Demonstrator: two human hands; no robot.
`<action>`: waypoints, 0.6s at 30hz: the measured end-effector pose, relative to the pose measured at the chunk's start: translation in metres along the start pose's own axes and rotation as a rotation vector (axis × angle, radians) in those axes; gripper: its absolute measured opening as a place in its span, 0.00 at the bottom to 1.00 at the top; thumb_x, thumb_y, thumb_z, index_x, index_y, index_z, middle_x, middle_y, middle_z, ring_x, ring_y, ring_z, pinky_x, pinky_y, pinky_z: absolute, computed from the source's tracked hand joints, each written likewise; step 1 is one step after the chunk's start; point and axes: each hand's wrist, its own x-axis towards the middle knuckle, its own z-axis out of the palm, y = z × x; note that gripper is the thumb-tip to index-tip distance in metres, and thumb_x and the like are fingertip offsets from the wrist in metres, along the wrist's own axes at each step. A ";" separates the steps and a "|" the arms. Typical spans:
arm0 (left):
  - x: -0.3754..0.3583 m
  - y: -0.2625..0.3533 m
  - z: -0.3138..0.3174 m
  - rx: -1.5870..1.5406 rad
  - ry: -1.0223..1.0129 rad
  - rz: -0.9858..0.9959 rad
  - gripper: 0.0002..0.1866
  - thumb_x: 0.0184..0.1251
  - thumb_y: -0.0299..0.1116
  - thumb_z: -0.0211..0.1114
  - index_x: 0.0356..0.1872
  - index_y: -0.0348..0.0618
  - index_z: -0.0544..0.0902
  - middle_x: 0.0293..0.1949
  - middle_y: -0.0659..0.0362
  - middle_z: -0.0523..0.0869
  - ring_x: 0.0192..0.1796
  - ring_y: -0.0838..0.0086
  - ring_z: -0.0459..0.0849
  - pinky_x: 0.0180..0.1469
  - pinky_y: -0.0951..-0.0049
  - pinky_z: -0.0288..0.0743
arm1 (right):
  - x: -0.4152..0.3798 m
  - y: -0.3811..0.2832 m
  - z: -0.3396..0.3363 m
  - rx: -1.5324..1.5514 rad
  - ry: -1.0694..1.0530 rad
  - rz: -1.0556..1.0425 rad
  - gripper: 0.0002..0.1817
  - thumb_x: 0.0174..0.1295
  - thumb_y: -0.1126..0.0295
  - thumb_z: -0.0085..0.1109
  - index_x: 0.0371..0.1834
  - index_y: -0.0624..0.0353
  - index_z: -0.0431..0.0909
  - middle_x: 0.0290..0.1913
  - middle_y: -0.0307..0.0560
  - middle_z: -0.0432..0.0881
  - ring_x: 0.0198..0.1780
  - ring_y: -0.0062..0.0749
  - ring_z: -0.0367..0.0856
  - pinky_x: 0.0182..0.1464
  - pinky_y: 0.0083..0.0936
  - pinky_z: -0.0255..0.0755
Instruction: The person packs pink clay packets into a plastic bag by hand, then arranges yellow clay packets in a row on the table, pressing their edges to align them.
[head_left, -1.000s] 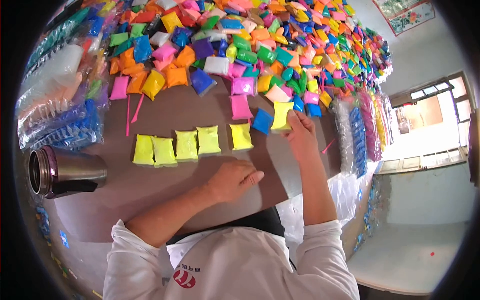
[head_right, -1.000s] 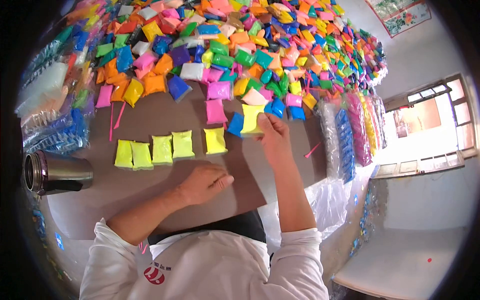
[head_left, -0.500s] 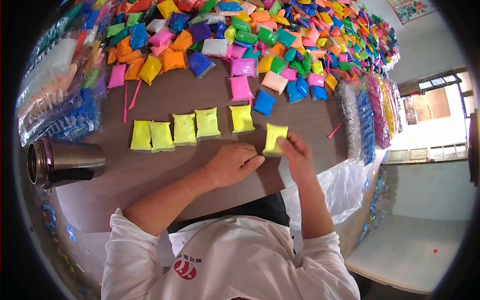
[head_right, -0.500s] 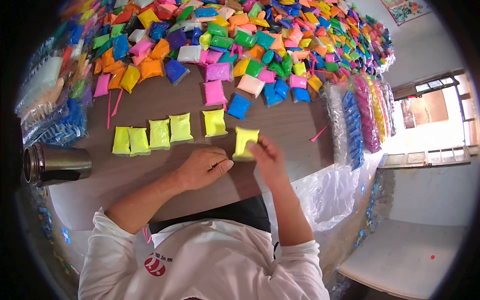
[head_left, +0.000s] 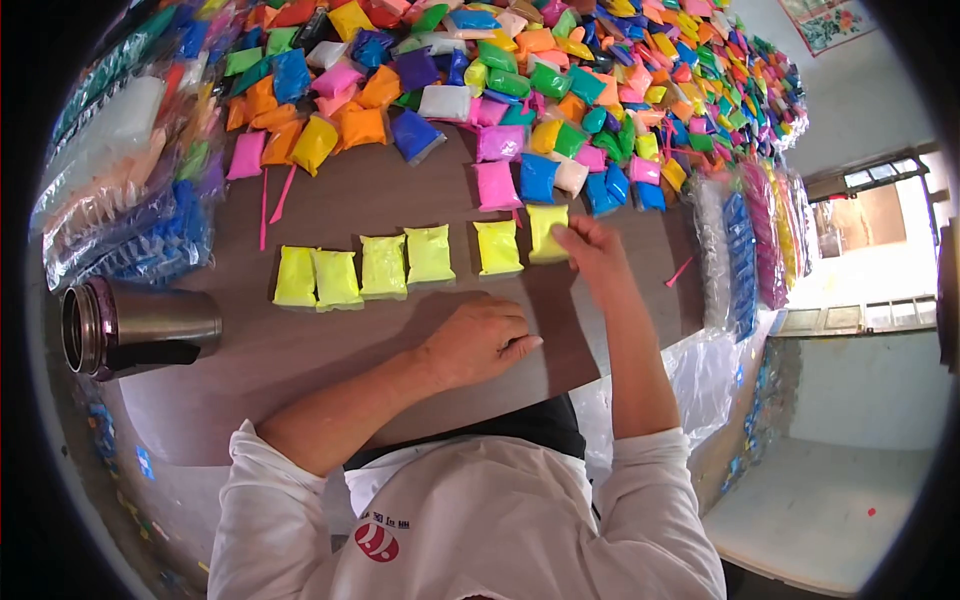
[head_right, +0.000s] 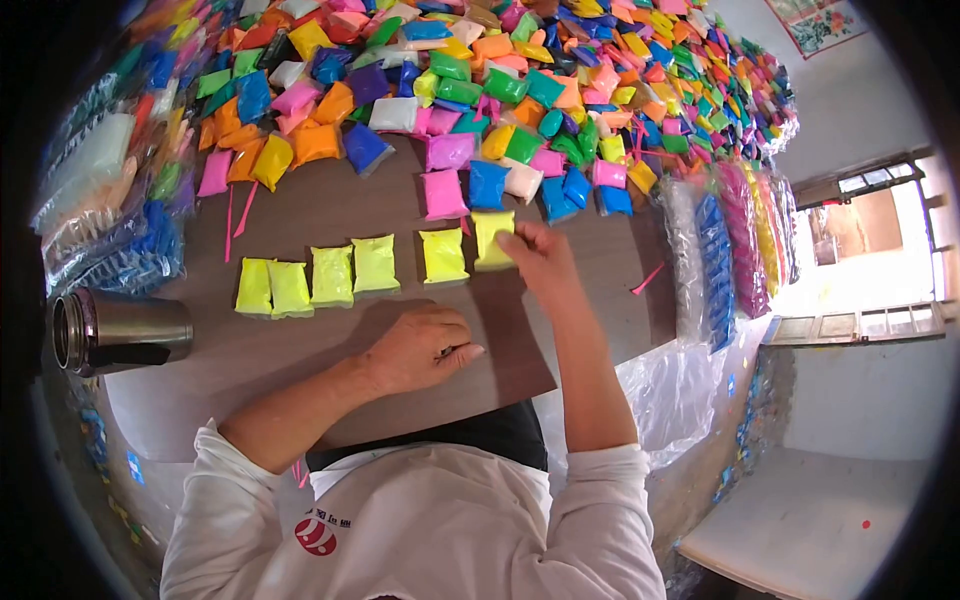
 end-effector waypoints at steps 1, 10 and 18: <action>0.000 0.000 0.001 -0.004 0.014 0.006 0.16 0.70 0.38 0.66 0.25 0.39 0.78 0.28 0.53 0.78 0.35 0.55 0.80 0.41 0.57 0.75 | -0.006 0.001 0.002 -0.039 -0.012 0.012 0.12 0.68 0.65 0.65 0.46 0.64 0.85 0.35 0.31 0.83 0.34 0.12 0.75 0.35 0.18 0.67; -0.001 -0.001 0.005 -0.002 0.014 -0.002 0.18 0.69 0.38 0.66 0.21 0.39 0.75 0.28 0.53 0.77 0.35 0.55 0.80 0.42 0.56 0.76 | -0.010 0.017 0.025 -0.455 0.304 -0.295 0.12 0.62 0.65 0.69 0.37 0.63 0.81 0.32 0.52 0.84 0.31 0.42 0.82 0.35 0.35 0.74; -0.003 -0.002 0.005 -0.015 0.034 0.031 0.18 0.70 0.37 0.65 0.23 0.39 0.74 0.28 0.53 0.77 0.35 0.55 0.80 0.42 0.56 0.75 | -0.004 -0.009 0.006 -0.637 0.215 -0.167 0.10 0.63 0.66 0.66 0.38 0.62 0.81 0.32 0.52 0.84 0.32 0.46 0.83 0.37 0.38 0.75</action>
